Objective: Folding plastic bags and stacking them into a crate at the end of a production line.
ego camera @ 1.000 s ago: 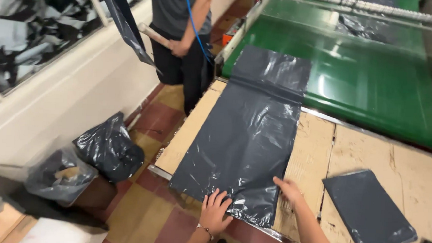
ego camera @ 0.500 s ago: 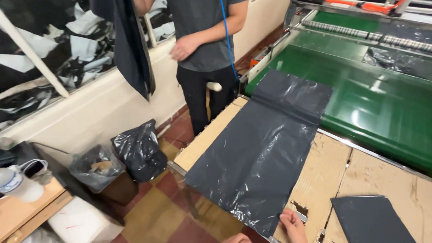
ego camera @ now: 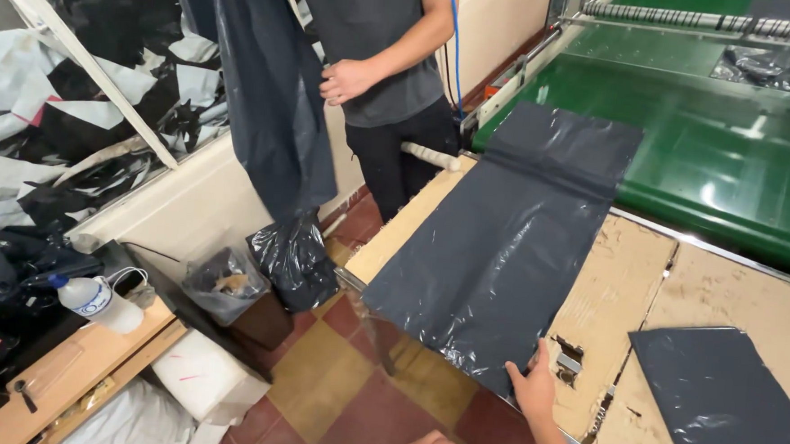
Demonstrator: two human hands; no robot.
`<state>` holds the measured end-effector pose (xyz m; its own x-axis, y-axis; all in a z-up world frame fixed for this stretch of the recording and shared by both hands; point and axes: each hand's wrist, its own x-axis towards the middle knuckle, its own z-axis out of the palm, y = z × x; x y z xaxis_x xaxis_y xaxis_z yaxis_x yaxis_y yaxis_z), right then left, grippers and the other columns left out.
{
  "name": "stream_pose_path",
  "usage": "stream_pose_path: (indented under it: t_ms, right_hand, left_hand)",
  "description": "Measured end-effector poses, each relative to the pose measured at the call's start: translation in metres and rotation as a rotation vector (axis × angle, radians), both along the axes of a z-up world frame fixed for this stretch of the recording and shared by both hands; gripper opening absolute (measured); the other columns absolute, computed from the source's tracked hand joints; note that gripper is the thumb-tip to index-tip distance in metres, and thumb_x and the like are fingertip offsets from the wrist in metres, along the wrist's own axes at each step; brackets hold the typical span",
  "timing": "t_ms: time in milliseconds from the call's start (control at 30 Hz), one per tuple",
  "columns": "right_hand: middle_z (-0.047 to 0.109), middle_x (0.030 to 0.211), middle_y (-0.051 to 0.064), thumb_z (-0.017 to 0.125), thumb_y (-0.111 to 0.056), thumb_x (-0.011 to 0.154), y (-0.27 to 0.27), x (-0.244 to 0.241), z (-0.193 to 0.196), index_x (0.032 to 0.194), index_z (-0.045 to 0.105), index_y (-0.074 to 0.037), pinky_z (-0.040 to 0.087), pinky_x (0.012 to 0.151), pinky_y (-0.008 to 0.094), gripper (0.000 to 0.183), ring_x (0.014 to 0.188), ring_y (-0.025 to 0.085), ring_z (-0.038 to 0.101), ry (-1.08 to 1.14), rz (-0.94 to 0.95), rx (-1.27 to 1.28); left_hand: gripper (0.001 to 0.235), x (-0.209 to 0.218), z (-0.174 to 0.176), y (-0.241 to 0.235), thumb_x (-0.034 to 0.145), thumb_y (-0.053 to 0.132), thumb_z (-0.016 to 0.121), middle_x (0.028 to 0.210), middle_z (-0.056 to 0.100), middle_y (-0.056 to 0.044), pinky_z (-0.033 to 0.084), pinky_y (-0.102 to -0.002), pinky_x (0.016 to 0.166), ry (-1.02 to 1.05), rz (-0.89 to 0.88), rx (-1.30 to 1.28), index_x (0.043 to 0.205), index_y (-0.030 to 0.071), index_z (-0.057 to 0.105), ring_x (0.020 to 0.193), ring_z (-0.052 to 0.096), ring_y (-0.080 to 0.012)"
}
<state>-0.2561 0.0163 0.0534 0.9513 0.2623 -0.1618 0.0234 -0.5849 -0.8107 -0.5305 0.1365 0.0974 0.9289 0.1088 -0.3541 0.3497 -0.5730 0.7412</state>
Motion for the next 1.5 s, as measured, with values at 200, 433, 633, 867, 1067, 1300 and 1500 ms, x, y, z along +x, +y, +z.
stream_pose_path:
  t_ms: [200,433,633,867,1067,1300,1500]
  right_hand:
    - [0.073,0.101,0.003,0.073,-0.032,0.085,-0.009,-0.004,-0.027,0.139,0.066,-0.031,0.051,0.083,0.035,0.054,0.083,0.023,0.061,-0.224,0.170,0.084]
    - [0.066,0.095,0.006,0.073,-0.044,0.086,-0.010,-0.015,-0.006,0.127,0.073,-0.034,0.052,0.086,0.034,0.042,0.075,0.019,0.062,-0.127,0.158,0.034]
    - [0.064,0.089,0.007,0.069,-0.052,0.085,-0.001,-0.011,-0.010,0.127,0.072,-0.036,0.052,0.083,0.034,0.045,0.077,0.020,0.065,-0.084,0.104,-0.045]
    - [0.077,0.112,0.001,0.073,-0.035,0.085,0.002,-0.001,-0.034,0.123,0.075,-0.033,0.052,0.092,0.033,0.038,0.098,0.021,0.070,-0.133,0.039,-0.041]
    - [0.071,0.091,0.000,0.076,-0.027,0.086,0.002,-0.010,-0.026,0.120,0.077,-0.023,0.047,0.079,0.027,0.034,0.078,0.013,0.059,-0.082,-0.037,0.107]
    - [0.077,0.095,-0.002,0.076,-0.027,0.087,0.003,-0.020,-0.013,0.116,0.078,-0.025,0.050,0.079,0.027,0.030,0.079,0.014,0.065,-0.015,-0.103,0.041]
    - [0.079,0.091,-0.004,0.078,-0.026,0.086,0.002,-0.017,-0.019,0.116,0.079,-0.027,0.050,0.074,0.025,0.030,0.071,0.011,0.062,0.031,-0.110,0.039]
  left_hand:
    - [0.026,0.000,-0.006,-0.001,0.096,0.028,0.059,0.119,0.055,0.002,0.051,-0.037,0.077,-0.217,0.063,0.134,0.122,0.024,0.059,0.098,0.069,-0.0123]
    - [0.027,0.001,0.006,0.020,0.098,0.031,0.055,0.113,0.060,-0.002,0.054,-0.040,0.077,-0.299,0.036,0.124,0.121,0.018,0.061,0.095,0.071,-0.0183]
    - [0.022,0.024,0.032,0.043,0.095,0.028,0.056,0.107,0.062,0.001,0.053,-0.040,0.070,-0.413,0.072,0.164,0.115,0.020,0.062,0.087,0.069,-0.0191]
    - [0.022,0.042,0.048,0.100,0.093,0.023,0.059,0.109,0.063,0.002,0.054,-0.036,0.071,-0.508,0.158,0.152,0.114,0.019,0.064,0.080,0.071,-0.0154]
    - [0.024,0.055,0.026,0.160,0.094,0.023,0.058,0.114,0.067,0.000,0.057,-0.034,0.070,-0.567,0.232,0.241,0.115,0.015,0.067,0.091,0.072,-0.0157]
    - [0.025,0.069,0.016,0.188,0.093,0.024,0.058,0.114,0.067,0.000,0.057,-0.037,0.069,-0.570,0.286,0.220,0.114,0.017,0.069,0.092,0.073,-0.0155]
    - [0.030,0.092,0.009,0.221,0.095,0.027,0.056,0.118,0.068,0.001,0.058,-0.035,0.080,-0.484,0.355,0.278,0.121,0.016,0.068,0.102,0.069,-0.0167]
